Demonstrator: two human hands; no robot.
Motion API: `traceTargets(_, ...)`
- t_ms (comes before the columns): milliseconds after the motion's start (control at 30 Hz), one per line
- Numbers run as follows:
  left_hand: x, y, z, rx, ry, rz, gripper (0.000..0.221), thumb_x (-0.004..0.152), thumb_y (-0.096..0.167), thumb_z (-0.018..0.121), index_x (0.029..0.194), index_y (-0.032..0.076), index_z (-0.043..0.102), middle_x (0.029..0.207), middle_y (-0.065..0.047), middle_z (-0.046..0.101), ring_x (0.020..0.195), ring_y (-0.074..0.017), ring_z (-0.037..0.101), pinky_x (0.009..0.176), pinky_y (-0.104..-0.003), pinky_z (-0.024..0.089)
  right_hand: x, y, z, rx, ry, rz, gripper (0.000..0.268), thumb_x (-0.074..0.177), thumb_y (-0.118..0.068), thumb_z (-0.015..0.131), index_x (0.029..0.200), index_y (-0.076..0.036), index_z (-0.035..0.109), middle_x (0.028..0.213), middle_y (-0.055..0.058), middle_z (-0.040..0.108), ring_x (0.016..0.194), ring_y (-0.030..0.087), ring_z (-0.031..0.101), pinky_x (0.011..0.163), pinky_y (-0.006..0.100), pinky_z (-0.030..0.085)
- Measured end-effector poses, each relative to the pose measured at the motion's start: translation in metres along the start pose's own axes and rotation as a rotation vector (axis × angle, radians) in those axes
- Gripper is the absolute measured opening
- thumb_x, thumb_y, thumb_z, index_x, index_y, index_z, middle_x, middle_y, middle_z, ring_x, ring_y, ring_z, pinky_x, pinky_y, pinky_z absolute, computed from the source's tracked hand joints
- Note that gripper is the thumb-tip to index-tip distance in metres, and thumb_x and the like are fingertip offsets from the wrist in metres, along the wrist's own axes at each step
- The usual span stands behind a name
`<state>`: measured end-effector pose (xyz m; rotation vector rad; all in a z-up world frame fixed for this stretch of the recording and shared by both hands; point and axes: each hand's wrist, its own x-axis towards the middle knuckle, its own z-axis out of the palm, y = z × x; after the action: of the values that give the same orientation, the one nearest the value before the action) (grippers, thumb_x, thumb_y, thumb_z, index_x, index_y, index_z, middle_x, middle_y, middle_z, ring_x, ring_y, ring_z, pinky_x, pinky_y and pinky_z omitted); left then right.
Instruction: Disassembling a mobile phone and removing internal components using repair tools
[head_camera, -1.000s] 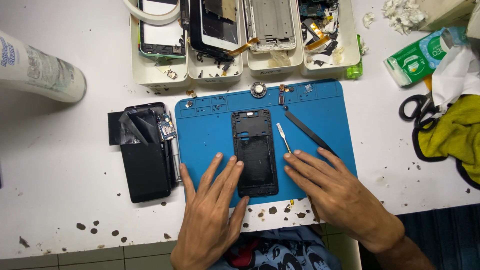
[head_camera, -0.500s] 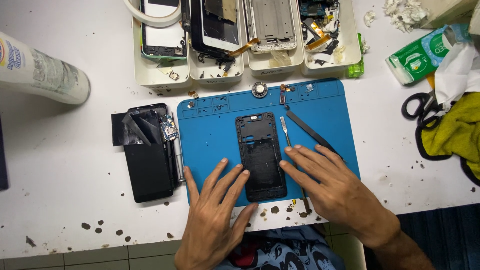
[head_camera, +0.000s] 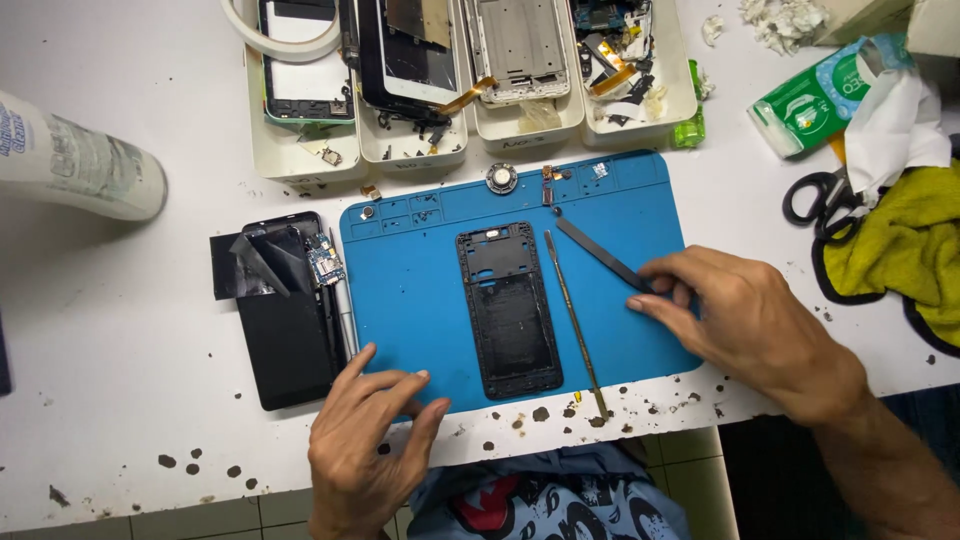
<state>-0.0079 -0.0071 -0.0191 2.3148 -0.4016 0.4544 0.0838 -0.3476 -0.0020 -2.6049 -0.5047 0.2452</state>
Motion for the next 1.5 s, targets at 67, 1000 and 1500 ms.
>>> traceTargets(67,-0.003,-0.001,0.003,-0.006,-0.008,-0.004,0.021,0.085,0.013,0.081,0.099,-0.001,0.073,0.088,-0.012,0.077,0.083,-0.0231,0.074,0.103,-0.061,0.057,0.007,0.002,-0.007,-0.01,-0.108,0.1,0.035,0.083,-0.028,0.081,0.113,-0.012,0.074,0.089,0.002,0.078,0.073,0.013,0.074,0.073,0.028,0.064)
traceTargets(1000,-0.007,-0.006,0.002,-0.161,-0.055,0.008,0.016,0.089,0.009,0.077,0.101,0.0,0.073,0.09,-0.012,0.076,0.085,-0.0229,0.072,0.102,-0.055,0.058,0.172,-0.078,0.005,0.257,-0.14,-0.856,0.02,0.095,-0.008,0.074,0.113,0.001,0.068,0.105,0.016,0.075,0.093,0.029,0.076,0.087,0.037,0.064)
traceTargets(1500,-0.004,-0.005,0.0,-0.177,-0.047,0.007,0.015,0.09,0.008,0.076,0.101,-0.001,0.073,0.089,-0.012,0.075,0.084,-0.0231,0.072,0.101,-0.054,0.058,0.178,-0.077,0.014,0.241,-0.161,-0.822,0.021,0.097,-0.01,0.072,0.114,0.001,0.067,0.105,0.017,0.075,0.091,0.03,0.076,0.085,0.038,0.064)
